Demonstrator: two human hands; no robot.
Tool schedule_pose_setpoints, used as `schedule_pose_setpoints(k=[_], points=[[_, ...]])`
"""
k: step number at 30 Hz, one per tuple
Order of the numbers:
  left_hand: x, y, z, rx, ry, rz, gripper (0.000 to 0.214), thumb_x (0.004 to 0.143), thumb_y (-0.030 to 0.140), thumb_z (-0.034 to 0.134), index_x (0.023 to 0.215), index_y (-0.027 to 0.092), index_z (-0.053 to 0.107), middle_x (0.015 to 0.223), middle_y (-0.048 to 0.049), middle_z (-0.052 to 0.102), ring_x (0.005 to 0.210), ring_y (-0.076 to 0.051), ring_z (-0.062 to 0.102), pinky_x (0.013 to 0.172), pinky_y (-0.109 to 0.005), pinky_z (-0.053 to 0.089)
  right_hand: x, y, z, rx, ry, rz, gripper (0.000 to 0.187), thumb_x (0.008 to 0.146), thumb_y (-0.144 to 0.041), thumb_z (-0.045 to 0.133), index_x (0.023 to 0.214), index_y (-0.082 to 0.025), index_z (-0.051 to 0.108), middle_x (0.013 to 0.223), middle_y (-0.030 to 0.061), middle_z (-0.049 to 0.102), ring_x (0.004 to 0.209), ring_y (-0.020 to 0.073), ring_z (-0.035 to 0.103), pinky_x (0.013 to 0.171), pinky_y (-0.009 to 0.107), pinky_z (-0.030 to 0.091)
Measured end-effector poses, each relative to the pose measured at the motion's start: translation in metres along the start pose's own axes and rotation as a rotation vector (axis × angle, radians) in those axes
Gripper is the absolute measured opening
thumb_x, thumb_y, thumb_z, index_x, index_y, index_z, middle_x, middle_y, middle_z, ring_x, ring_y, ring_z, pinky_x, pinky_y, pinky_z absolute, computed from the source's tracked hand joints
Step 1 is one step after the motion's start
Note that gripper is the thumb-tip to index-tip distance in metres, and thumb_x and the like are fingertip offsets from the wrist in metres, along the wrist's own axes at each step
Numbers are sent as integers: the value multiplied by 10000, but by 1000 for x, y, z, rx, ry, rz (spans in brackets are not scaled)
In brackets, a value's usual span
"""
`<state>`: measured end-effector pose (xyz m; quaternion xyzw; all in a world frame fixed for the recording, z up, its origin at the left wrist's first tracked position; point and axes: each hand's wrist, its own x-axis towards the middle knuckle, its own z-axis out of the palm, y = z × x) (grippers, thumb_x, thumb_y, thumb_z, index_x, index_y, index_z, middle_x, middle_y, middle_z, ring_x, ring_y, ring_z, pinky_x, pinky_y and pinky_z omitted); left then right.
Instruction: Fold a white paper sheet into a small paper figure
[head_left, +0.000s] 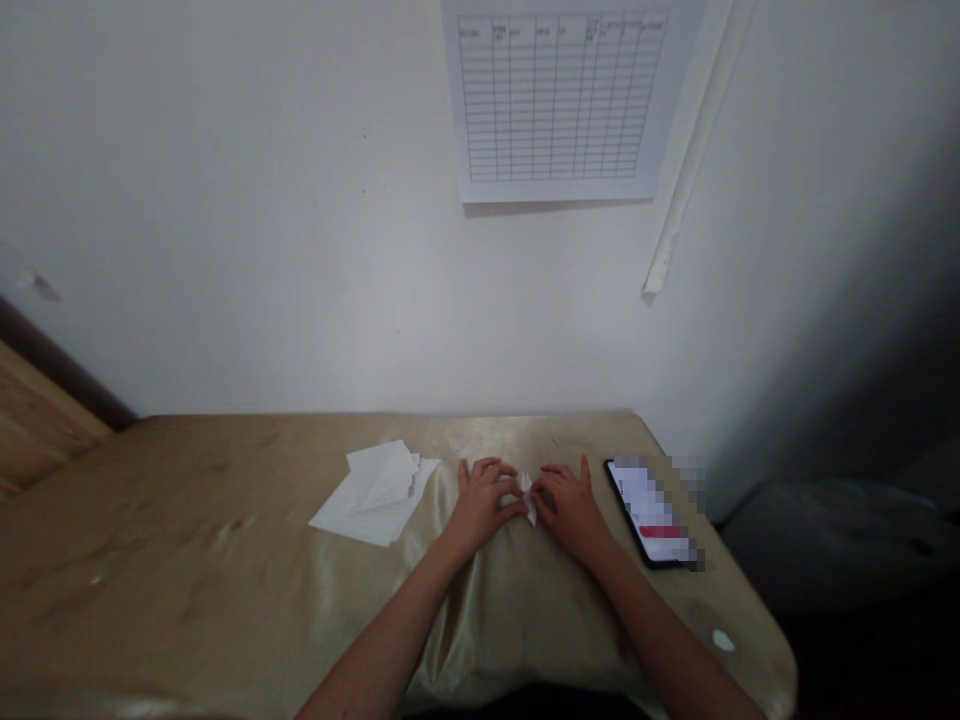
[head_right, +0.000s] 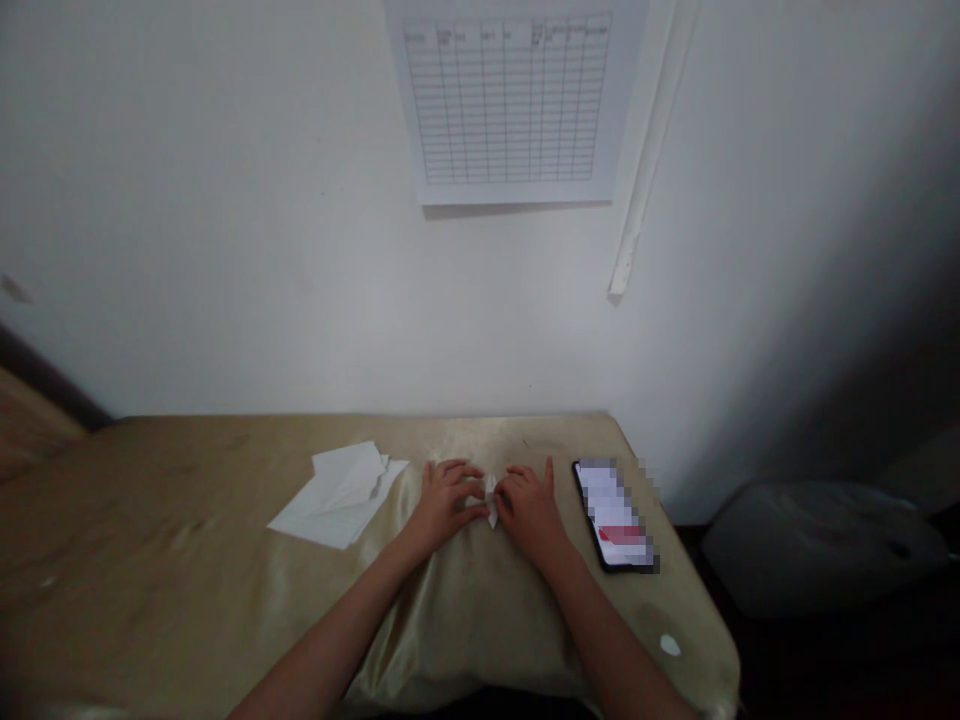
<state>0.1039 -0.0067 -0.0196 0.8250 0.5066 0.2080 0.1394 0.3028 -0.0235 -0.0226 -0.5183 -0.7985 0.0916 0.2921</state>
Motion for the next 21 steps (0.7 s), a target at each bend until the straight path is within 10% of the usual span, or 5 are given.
schedule_pose_setpoints(k=[21], points=[[5,8,4,2,73,-71,68,892,321,728,888,308,795,1348,-12,656,1338,-303,461,1187,-734,66,1,1,-3,54,-37,94,201,937,-238,559,951,-280,755,1070,23,778,1275,276,571,1184,709,-32]])
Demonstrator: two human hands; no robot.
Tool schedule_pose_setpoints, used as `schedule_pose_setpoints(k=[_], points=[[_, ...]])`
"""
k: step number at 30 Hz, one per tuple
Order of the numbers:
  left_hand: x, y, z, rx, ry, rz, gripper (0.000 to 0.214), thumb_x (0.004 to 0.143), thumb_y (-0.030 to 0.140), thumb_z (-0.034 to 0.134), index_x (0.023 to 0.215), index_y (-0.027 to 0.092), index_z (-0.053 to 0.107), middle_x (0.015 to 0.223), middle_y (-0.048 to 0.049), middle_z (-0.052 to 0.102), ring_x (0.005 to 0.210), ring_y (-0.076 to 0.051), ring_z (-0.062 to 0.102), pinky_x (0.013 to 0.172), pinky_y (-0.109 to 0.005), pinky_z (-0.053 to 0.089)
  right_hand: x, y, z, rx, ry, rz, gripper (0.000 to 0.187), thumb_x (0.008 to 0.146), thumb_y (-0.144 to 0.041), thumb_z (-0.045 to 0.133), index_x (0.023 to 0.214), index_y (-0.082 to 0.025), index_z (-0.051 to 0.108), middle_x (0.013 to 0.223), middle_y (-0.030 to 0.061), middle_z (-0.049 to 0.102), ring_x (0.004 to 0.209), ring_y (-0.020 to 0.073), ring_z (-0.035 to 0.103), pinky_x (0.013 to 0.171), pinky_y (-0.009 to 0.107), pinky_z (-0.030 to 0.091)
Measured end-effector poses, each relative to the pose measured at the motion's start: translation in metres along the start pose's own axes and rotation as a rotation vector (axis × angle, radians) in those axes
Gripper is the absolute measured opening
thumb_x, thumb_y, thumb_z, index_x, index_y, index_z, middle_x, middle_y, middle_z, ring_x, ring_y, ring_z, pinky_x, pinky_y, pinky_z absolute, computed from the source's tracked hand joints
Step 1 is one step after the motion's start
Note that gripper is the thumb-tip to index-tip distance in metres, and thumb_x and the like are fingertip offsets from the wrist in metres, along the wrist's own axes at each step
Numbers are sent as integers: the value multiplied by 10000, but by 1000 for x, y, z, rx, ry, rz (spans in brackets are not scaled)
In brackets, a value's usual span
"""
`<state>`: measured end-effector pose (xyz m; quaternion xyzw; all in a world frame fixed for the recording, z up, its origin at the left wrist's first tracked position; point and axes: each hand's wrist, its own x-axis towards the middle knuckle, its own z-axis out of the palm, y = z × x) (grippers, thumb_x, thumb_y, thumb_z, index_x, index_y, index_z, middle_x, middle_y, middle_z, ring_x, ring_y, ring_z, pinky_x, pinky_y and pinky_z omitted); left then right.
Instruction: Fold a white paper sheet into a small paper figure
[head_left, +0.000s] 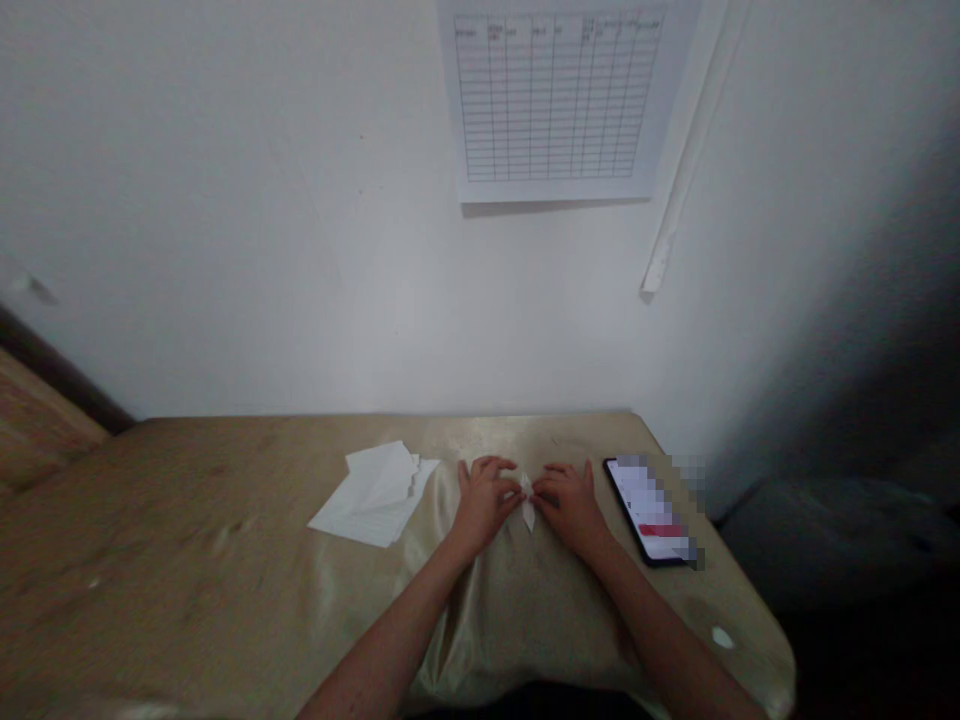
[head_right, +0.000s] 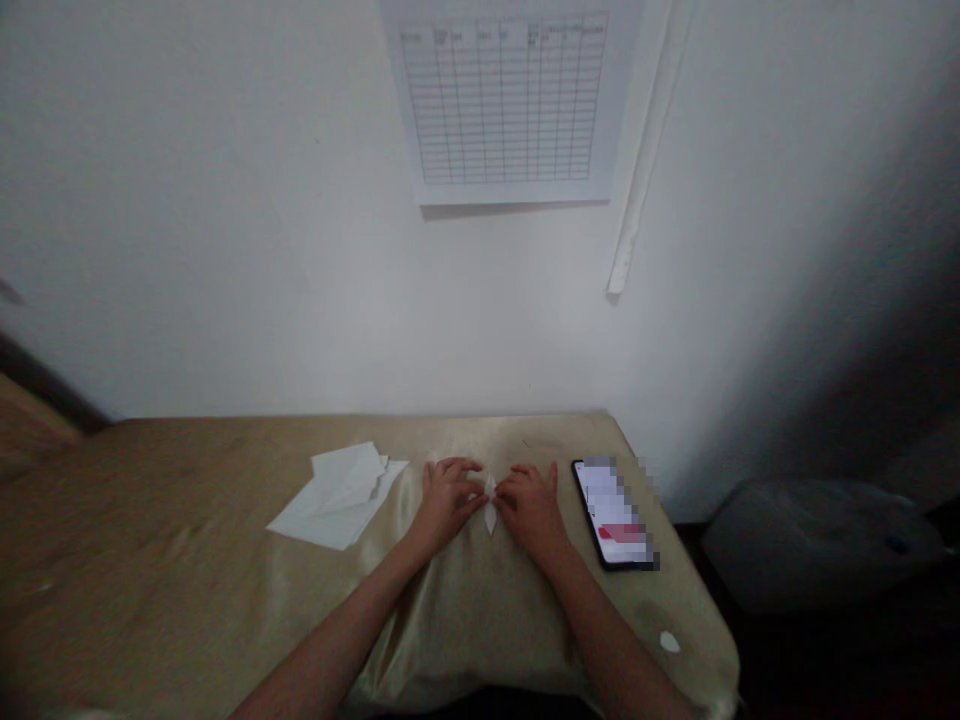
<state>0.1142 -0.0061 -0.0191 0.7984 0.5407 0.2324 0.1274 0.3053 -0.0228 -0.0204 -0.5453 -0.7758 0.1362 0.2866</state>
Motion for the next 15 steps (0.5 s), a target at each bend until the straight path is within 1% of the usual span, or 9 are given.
schedule_pose_setpoints(k=[7,11,15], points=[[0,2,5,-46,19,-25,86,907,295,701,870,273,776,1344,-19,657,1319,-279,470,1200,-706,79,2,-1,4,54,-50,65,238,961,-257,518,941,-264,755,1132,49,754,1280,277,544,1182,689,4],[1,0,4,-67,15,-32,54,878,317,740,851,290,779,1363,-4,657,1334,-288,457,1195,-711,62,2,1,8,56,-45,80,240,953,-242,519,921,-262,756,1134,45,753,1278,269,542,1185,675,-7],[1,0,1,-86,-2,-72,55,840,328,784,790,303,788,1382,12,655,1358,-304,434,1189,-716,50,3,2,9,65,-26,92,221,942,-239,539,904,-256,756,1110,41,759,1271,265,543,1190,660,-4]])
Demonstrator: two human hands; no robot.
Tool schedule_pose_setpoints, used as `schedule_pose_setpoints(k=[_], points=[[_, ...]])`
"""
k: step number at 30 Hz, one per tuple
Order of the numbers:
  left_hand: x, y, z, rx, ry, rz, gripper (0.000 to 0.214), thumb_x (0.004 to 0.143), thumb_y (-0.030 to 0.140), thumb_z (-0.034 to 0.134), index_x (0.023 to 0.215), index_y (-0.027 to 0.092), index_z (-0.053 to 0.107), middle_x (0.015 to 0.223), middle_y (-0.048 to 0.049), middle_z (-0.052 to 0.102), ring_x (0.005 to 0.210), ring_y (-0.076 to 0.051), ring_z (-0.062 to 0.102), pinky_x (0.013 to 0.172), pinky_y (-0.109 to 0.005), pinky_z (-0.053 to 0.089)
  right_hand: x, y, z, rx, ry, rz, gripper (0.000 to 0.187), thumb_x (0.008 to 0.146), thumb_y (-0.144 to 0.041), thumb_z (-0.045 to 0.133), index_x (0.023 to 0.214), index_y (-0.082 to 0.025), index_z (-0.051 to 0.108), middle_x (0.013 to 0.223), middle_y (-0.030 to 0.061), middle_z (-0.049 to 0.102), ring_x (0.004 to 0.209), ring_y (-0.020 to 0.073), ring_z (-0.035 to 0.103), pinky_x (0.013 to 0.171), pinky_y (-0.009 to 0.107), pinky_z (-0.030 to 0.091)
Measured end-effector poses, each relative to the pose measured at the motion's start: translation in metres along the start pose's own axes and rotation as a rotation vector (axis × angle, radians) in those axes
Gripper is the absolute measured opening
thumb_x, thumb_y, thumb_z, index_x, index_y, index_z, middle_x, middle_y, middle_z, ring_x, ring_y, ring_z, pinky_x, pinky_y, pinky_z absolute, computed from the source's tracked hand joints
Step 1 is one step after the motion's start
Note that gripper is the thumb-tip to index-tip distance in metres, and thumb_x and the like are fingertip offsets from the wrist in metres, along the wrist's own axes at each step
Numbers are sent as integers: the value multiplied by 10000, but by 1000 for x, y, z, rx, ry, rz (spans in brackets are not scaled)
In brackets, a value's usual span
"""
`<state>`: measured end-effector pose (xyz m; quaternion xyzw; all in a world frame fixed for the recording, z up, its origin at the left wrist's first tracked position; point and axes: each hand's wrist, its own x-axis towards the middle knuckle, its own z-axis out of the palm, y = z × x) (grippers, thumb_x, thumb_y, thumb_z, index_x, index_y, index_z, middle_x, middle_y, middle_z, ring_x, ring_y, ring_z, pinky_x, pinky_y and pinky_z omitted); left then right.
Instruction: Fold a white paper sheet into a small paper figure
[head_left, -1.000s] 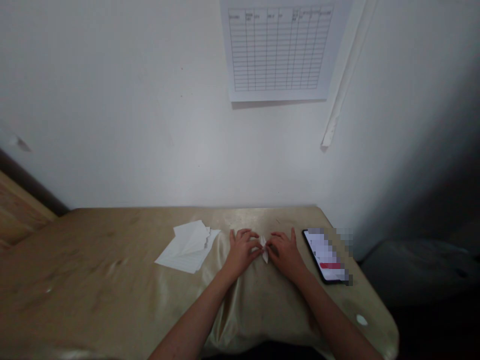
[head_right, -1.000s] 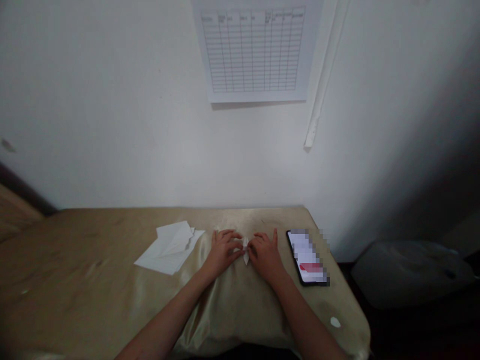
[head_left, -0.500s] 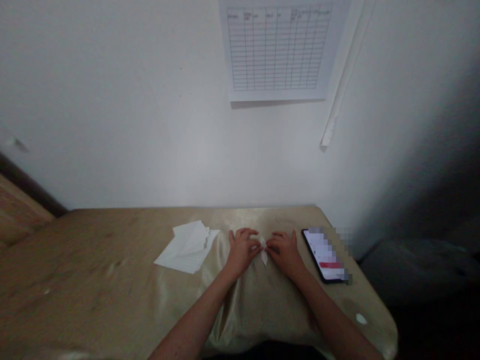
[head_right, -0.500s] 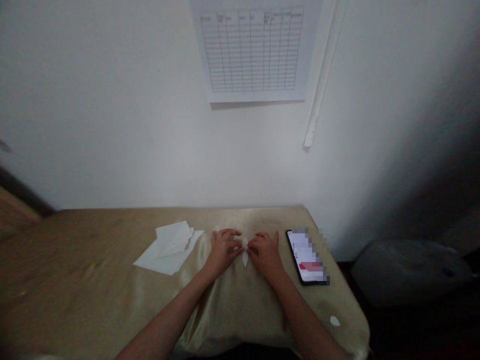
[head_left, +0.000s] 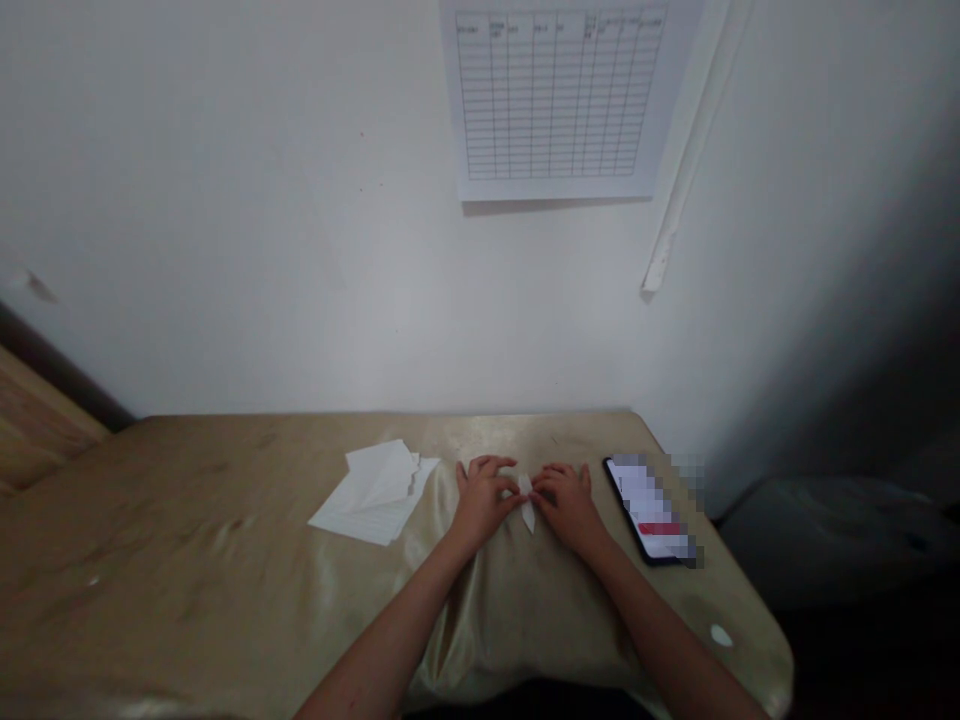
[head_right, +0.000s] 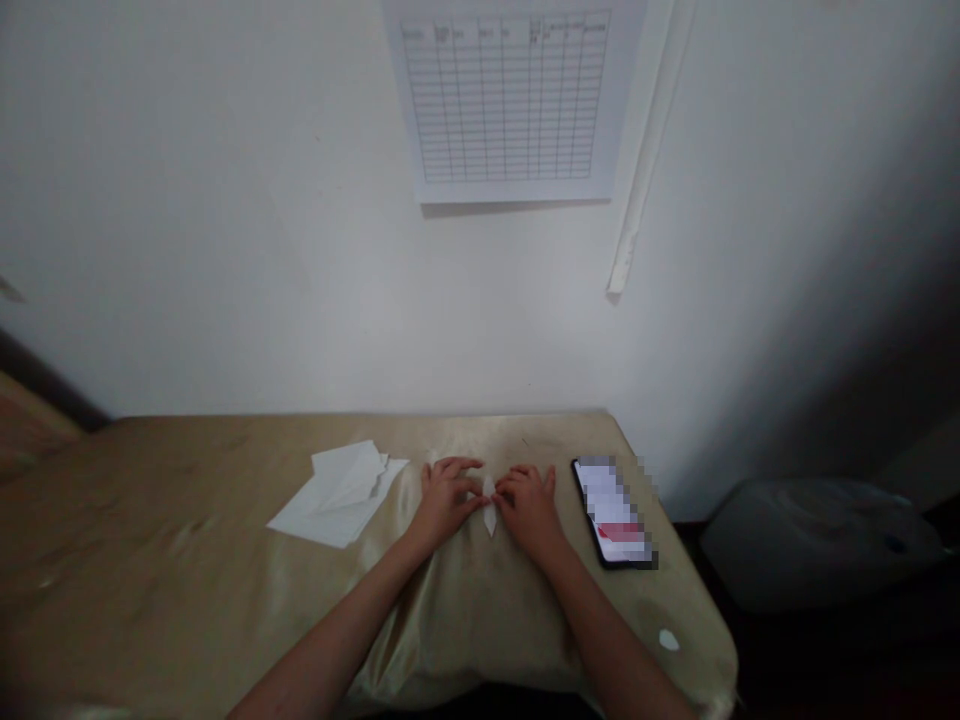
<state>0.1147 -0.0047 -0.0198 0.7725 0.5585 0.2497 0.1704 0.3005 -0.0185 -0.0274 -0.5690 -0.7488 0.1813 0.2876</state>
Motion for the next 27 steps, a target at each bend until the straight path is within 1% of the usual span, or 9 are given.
schedule_pose_setpoints(k=[4,9,13,17,22,27], points=[[0,1,1,-14,22,-38,50,839,325,779,794,314,798,1392,15,648,1352,-303,441,1191,-709,62,-1,-1,0,15,9,11,198,935,-254,567,887,-262,758,1091,33,761,1266,267,540,1186,665,-4],[-1,3,1,-5,30,-81,42,827,328,785,792,327,809,1433,16,617,1372,-323,418,1181,-737,49,-1,-1,1,-36,38,21,194,933,-276,589,853,-269,766,1126,39,733,1257,275,525,1177,691,-8],[-1,7,-1,-9,23,-107,42,827,331,784,797,331,813,1431,5,617,1382,-336,408,1169,-771,29,-1,-2,0,-104,53,54,168,920,-308,627,850,-274,776,1193,51,691,1274,297,491,1171,711,26],[-1,8,-2,-7,18,-119,31,820,338,792,803,328,816,1451,-3,600,1390,-341,398,1167,-784,26,-2,-4,0,-131,49,64,179,928,-320,625,848,-266,775,1217,59,675,1284,305,471,1174,705,58],[-1,9,-2,-6,25,-137,37,814,346,795,782,342,814,1465,16,588,1397,-352,388,1155,-803,34,-3,-4,0,-140,47,54,184,939,-328,605,875,-266,766,1224,68,672,1286,301,470,1177,708,29],[-1,12,-4,-14,18,-149,24,807,325,797,799,326,819,1482,-3,576,1411,-356,366,1158,-794,10,-3,-4,0,-136,50,39,157,929,-347,626,883,-270,755,1222,62,671,1284,296,468,1180,699,25]])
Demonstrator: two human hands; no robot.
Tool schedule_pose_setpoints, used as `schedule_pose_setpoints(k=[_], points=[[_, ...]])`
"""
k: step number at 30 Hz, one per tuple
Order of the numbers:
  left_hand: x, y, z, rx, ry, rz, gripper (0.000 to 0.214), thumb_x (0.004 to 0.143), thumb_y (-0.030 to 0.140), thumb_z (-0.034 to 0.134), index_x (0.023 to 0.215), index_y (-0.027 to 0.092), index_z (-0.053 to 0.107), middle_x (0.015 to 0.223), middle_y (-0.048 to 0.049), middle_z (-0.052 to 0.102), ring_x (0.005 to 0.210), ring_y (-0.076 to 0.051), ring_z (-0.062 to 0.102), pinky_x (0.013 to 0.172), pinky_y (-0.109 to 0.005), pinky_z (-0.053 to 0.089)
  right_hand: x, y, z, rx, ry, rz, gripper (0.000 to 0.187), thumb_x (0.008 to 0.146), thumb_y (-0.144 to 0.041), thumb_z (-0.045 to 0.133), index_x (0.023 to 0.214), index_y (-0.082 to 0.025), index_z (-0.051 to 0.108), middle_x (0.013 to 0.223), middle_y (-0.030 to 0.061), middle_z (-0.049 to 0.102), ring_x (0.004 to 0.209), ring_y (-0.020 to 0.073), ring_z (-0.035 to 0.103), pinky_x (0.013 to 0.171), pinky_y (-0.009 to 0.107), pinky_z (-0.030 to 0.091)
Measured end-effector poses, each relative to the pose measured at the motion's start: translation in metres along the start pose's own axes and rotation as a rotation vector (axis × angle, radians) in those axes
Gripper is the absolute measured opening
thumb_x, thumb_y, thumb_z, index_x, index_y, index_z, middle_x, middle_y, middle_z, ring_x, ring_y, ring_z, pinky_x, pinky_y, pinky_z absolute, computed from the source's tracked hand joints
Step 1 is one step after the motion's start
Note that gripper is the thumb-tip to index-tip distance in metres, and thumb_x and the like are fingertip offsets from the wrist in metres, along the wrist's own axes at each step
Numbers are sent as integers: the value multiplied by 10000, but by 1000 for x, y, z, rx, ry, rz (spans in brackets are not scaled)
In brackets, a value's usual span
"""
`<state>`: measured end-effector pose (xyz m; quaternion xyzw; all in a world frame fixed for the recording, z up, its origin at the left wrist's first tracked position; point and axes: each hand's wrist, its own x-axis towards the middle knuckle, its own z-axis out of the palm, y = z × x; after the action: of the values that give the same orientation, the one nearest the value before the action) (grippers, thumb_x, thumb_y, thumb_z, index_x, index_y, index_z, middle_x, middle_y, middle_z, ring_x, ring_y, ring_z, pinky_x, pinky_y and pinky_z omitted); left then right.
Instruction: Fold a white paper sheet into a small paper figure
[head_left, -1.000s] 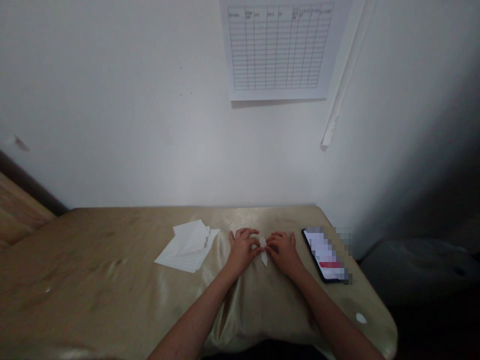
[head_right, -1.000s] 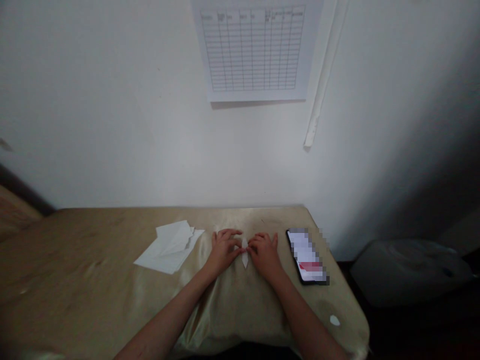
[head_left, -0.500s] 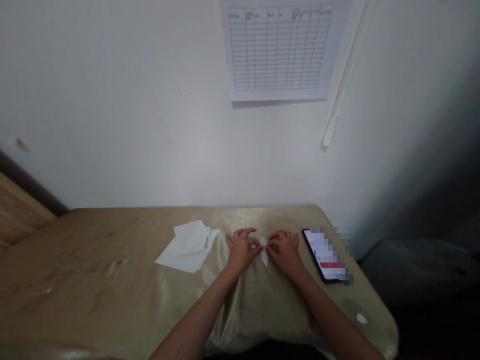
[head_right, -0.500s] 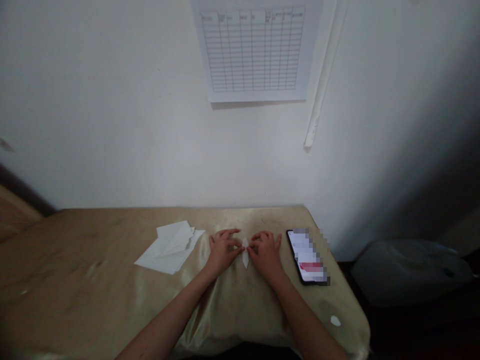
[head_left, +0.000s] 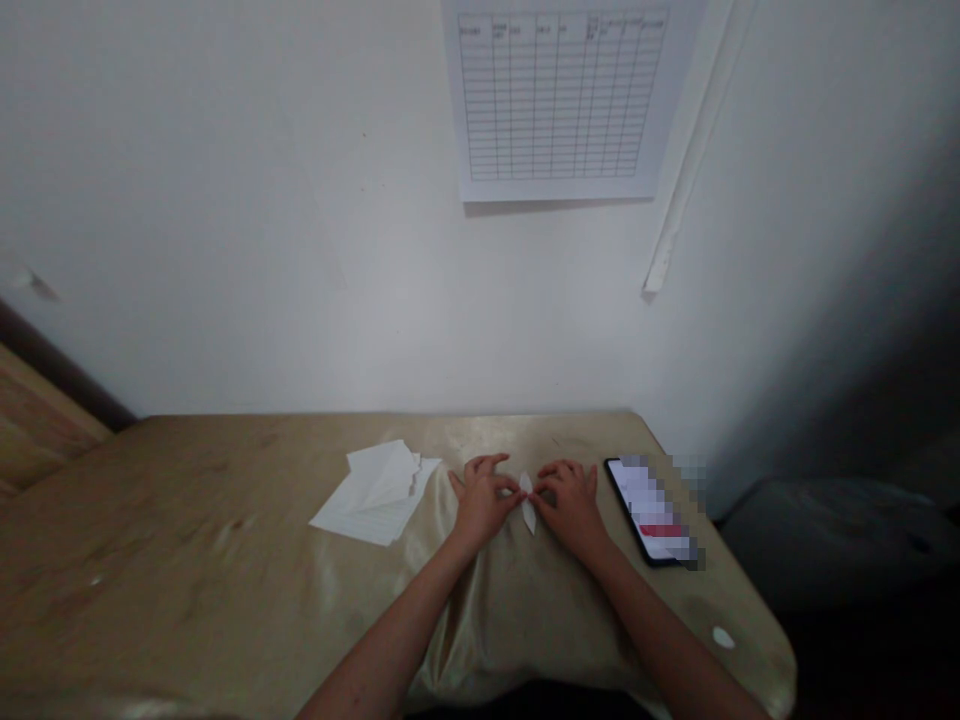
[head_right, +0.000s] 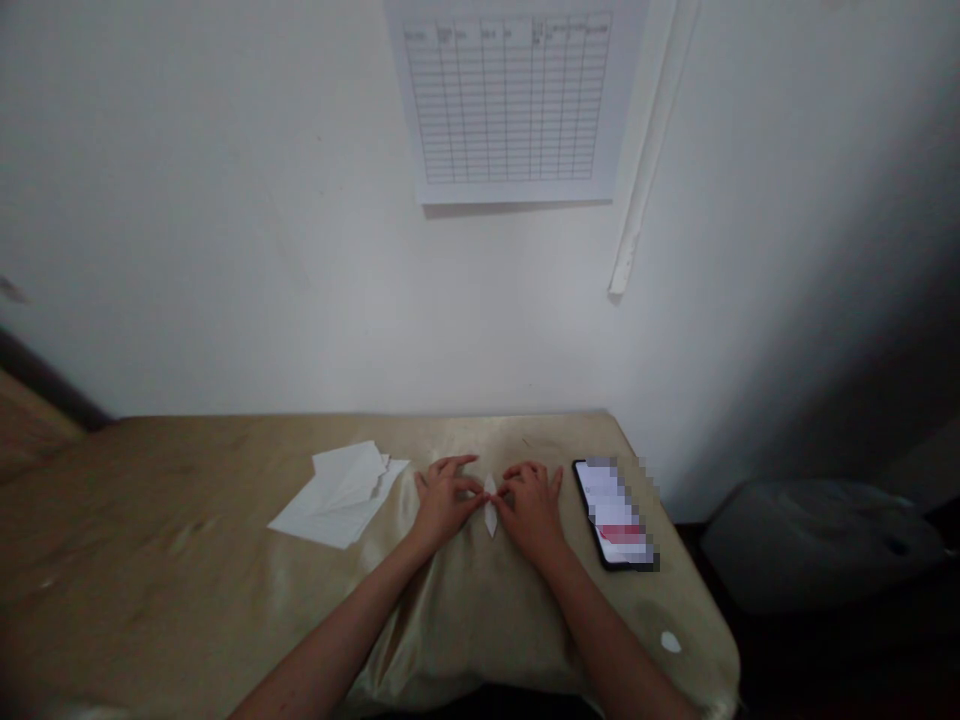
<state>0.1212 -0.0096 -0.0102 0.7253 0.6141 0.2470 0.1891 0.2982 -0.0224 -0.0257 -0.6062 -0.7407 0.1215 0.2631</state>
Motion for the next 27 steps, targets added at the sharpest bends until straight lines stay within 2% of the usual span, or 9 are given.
schedule_pose_setpoints(k=[8,14,27], points=[[0,1,-1,4,6,0,43,816,341,788,784,325,813,1505,12,556,1425,-358,339,1145,-804,7,1,-2,1,-19,-20,-16,183,962,-284,556,930,-248,733,1192,62,686,1261,283,487,1187,693,40],[1,-1,4,15,9,-7,41,802,329,794,791,292,809,1535,-11,523,1445,-376,313,1157,-789,-8,2,-5,3,-25,-48,-3,209,971,-278,522,932,-245,725,1213,78,679,1296,304,456,1177,710,44],[3,-1,5,62,-39,12,57,832,312,771,790,273,780,1655,42,358,1509,-405,224,1115,-836,23,4,-8,3,-21,-38,40,172,936,-290,591,880,-243,747,1233,94,677,1324,334,426,1160,724,66]])
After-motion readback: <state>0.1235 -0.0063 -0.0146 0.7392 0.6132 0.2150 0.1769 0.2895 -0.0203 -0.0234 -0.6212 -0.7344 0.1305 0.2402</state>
